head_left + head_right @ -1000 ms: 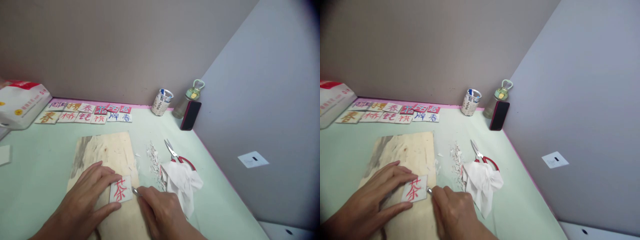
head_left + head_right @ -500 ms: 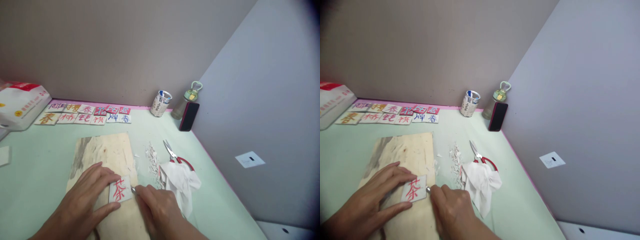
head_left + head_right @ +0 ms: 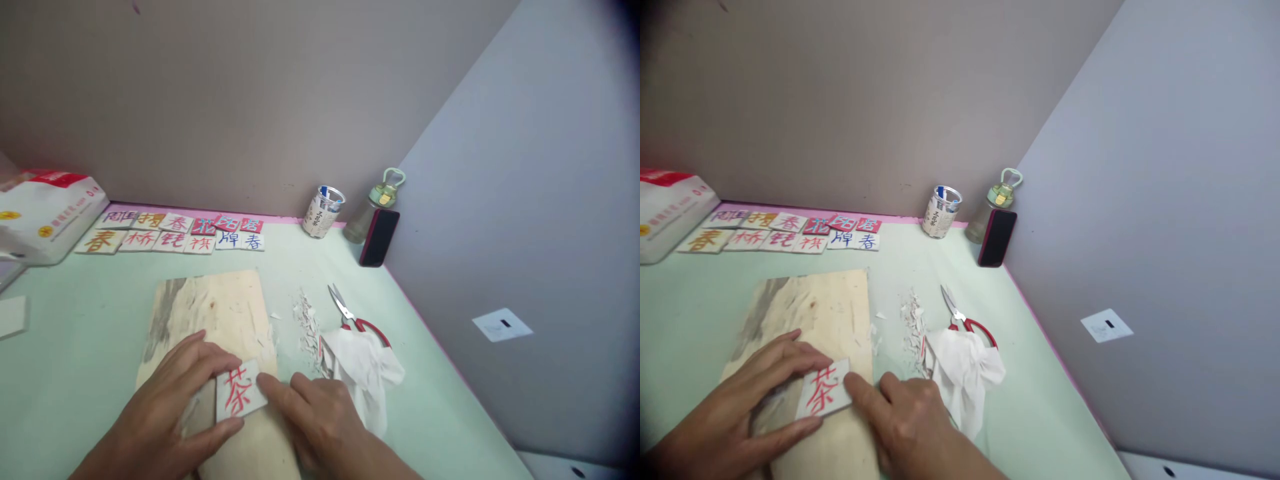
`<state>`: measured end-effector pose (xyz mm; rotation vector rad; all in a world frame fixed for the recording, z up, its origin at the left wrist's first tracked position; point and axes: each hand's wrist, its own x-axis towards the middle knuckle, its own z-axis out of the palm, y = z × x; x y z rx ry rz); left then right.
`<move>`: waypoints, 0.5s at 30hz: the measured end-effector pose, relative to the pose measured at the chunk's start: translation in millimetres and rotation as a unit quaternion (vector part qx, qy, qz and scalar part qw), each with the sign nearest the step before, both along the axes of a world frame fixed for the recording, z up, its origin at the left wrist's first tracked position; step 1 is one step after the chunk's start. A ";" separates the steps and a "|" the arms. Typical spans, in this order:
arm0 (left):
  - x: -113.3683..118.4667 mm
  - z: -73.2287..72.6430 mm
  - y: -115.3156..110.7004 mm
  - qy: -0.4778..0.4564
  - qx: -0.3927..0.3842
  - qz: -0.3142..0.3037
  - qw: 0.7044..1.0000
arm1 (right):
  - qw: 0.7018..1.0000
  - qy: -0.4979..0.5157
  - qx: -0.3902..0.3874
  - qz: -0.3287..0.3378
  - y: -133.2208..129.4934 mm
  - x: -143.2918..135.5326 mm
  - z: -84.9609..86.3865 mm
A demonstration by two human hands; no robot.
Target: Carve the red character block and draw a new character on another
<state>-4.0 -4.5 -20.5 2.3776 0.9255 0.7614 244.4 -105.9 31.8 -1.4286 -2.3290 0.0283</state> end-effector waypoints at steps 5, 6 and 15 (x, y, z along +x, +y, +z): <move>-1.4 7.8 -10.2 -0.032 -0.069 0.009 0.997 | 0.995 0.090 0.018 -0.029 -3.5 -10.5 14.1; -0.2 11.0 -11.3 -0.039 -0.083 0.001 0.996 | 0.994 0.106 0.019 -0.036 -3.5 -12.4 17.0; 6.1 19.4 -17.4 -0.097 -0.110 0.014 0.989 | 0.986 0.156 0.005 -0.061 -10.7 -17.4 5.9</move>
